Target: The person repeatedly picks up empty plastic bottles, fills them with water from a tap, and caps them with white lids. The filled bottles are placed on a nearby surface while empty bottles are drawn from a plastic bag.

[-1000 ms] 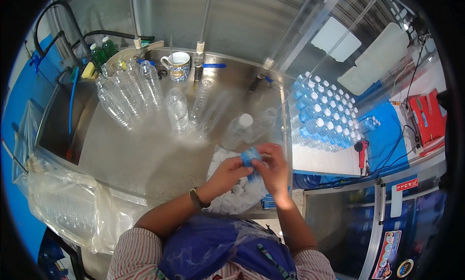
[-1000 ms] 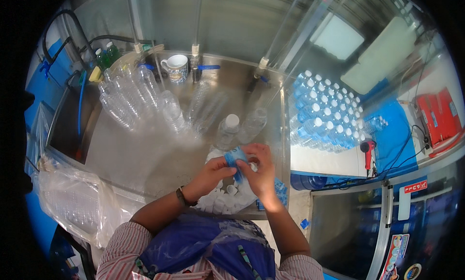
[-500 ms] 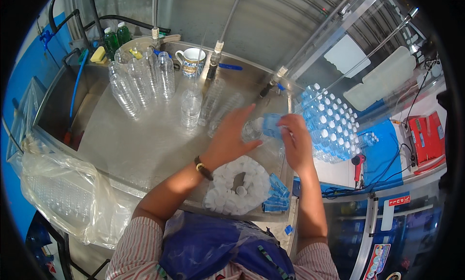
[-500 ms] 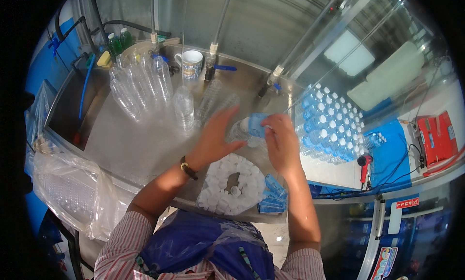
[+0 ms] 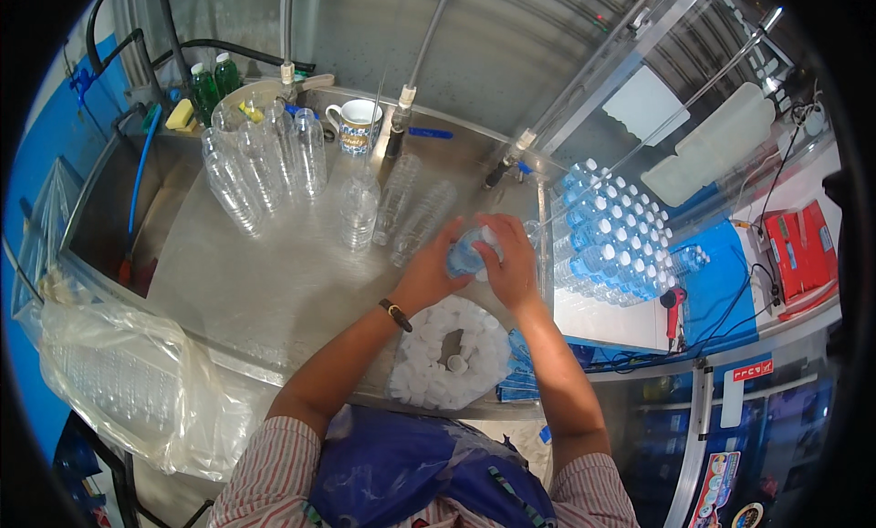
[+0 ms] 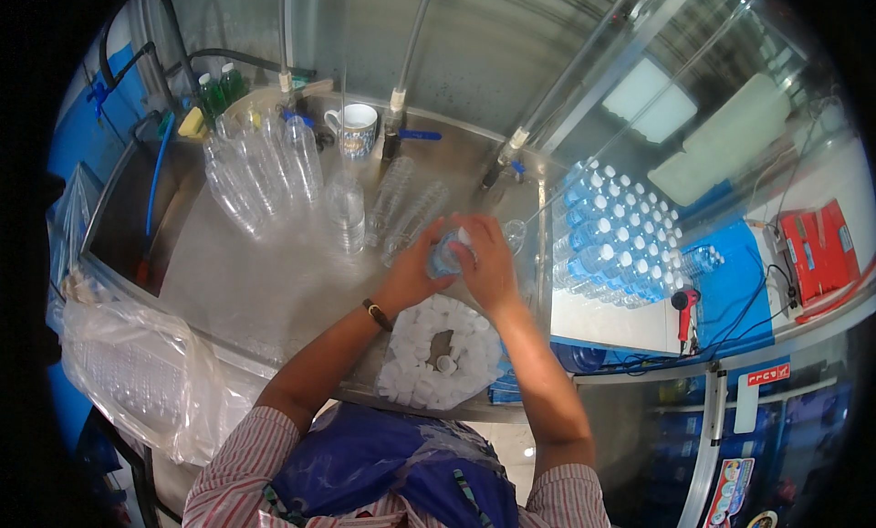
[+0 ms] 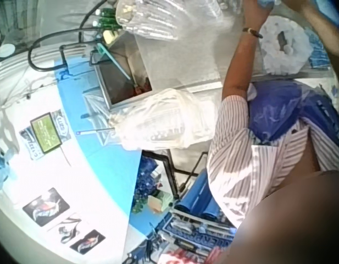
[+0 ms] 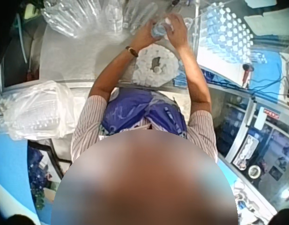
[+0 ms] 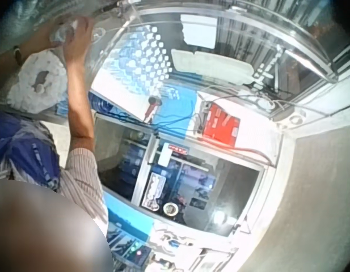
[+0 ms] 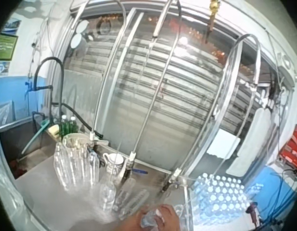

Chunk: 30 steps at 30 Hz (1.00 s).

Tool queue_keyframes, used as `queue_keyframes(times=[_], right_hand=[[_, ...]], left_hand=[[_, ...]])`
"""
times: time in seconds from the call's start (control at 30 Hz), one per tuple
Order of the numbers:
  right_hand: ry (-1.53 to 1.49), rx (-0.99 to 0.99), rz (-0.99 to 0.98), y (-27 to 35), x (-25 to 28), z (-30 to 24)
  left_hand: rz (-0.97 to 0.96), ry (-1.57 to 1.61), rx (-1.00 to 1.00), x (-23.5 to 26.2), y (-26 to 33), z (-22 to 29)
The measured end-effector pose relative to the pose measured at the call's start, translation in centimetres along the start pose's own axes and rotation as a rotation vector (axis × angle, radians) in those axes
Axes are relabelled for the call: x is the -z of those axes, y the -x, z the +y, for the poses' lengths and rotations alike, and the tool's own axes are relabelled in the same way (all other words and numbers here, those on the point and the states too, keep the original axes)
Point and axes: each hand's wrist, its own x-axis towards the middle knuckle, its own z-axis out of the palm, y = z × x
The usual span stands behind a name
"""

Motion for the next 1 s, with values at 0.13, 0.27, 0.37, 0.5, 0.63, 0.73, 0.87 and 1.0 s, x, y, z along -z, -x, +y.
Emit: queue_keyframes(times=[0.13,0.27,0.37,0.5,0.63,0.73,0.87,1.0], right_hand=[[-0.122,-0.121,0.128,-0.2,2.5,-1.0],[-0.668,-0.237,0.157,-0.9,6.1,-1.2],[-1.322,-0.272,0.195,-0.4,6.0,-1.4],[-0.964,-0.321,0.134,0.3,7.0,-2.0],[-0.345,-0.060,0.010,0.2,10.7,-3.7],[-0.249,0.163,-0.043,0.2,13.1,-4.7],[-0.166,0.114,-0.112,-0.1,13.0,-5.4],[-0.334,0.360,-0.030,-0.6,12.2,-5.7]], left_hand=[[0.105,-0.135,-0.240,0.9,0.1,2.2],[-0.206,0.163,0.088,1.5,1.9,6.8],[-0.616,0.923,0.277,2.0,3.6,9.5],[-0.581,0.721,0.281,3.2,4.1,10.2],[-0.862,0.959,0.476,4.7,4.6,10.4],[-1.099,1.392,0.534,5.2,5.6,11.3],[-0.732,0.560,0.172,5.0,5.9,12.2],[-1.197,1.715,0.615,3.5,6.9,12.8]])
